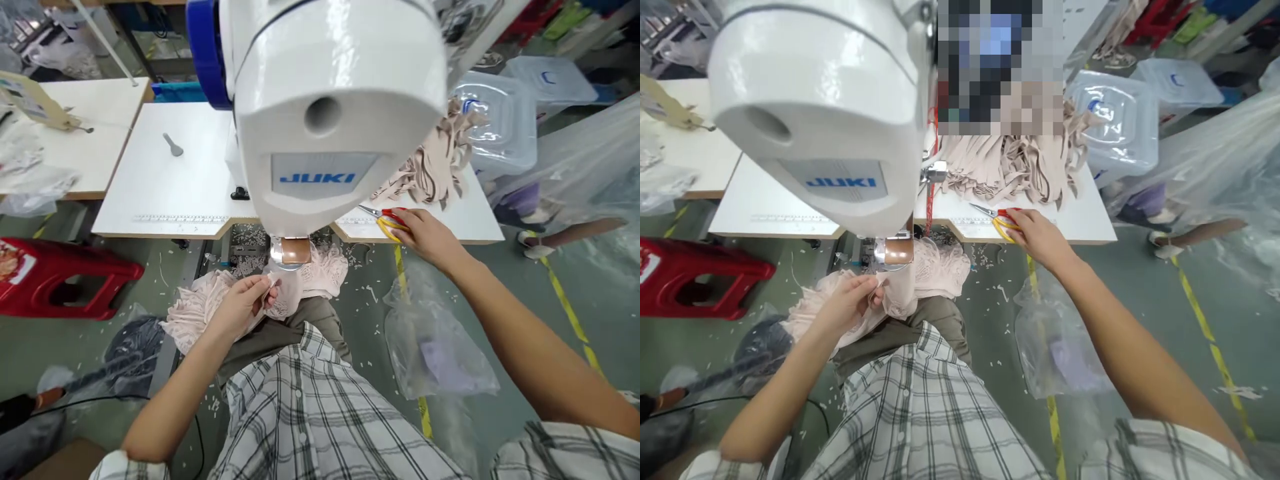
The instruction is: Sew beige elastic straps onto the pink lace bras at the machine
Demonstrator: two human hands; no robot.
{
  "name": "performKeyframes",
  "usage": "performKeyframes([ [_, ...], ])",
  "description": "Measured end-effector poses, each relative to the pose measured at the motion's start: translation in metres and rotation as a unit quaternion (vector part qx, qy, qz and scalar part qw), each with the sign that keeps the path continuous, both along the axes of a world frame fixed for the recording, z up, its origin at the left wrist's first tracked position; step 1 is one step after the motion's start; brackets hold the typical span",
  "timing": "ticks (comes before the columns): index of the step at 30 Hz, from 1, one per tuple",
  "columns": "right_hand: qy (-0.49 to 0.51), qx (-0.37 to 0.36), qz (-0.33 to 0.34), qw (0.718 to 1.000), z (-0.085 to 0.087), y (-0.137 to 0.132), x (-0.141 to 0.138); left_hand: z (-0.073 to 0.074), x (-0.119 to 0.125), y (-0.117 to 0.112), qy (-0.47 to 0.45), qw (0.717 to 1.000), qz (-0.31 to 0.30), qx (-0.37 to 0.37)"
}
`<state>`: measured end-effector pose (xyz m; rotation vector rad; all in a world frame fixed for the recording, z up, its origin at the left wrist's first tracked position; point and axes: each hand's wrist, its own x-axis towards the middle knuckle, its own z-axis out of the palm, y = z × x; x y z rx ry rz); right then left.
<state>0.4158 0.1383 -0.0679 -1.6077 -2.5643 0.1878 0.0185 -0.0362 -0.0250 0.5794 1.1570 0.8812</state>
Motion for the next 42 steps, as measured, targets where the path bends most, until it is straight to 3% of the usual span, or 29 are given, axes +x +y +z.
performKeyframes([
  [3,-0.036,0.006,-0.018,0.999,0.001,-0.005,-0.001,-0.001,0.002,0.0,-0.026,1.0,0.009,-0.01],
  [5,-0.04,-0.005,-0.067,0.997,0.008,-0.014,-0.006,0.001,0.004,0.001,-0.03,0.999,0.017,-0.009],
  [9,0.119,-0.095,-0.18,0.972,0.029,-0.073,-0.019,0.002,0.007,0.0,-0.044,0.998,0.035,-0.013],
  [12,0.242,-0.165,-0.122,0.948,0.046,-0.139,-0.04,-0.001,0.011,-0.001,-0.056,0.998,0.027,-0.001],
  [14,0.206,-0.196,-0.028,0.958,0.056,-0.175,-0.059,-0.004,0.013,-0.002,-0.055,0.998,0.017,0.017],
  [16,0.161,-0.18,0.051,0.969,0.063,-0.194,-0.081,-0.007,0.015,-0.004,-0.043,0.999,0.004,0.034],
  [20,0.152,-0.123,0.09,0.977,0.062,-0.192,-0.114,-0.011,0.017,-0.006,-0.013,0.998,-0.021,0.052],
  [25,0.163,-0.113,0.097,0.975,0.056,-0.176,-0.131,-0.008,0.02,-0.008,0.003,0.998,-0.031,0.049],
  [29,0.179,-0.148,0.112,0.966,0.055,-0.176,-0.131,-0.004,0.019,-0.008,0.032,0.998,-0.038,0.044],
  [32,0.19,-0.17,0.087,0.963,0.054,-0.18,-0.122,-0.003,0.014,-0.009,0.027,0.998,-0.045,0.04],
  [37,0.227,-0.197,0.033,0.953,0.052,-0.186,-0.116,-0.011,0.009,-0.01,-0.069,0.995,-0.009,0.066],
  [42,0.258,-0.217,0.043,0.94,0.052,-0.188,-0.129,-0.013,0.011,-0.01,-0.053,0.995,0.026,0.08],
])
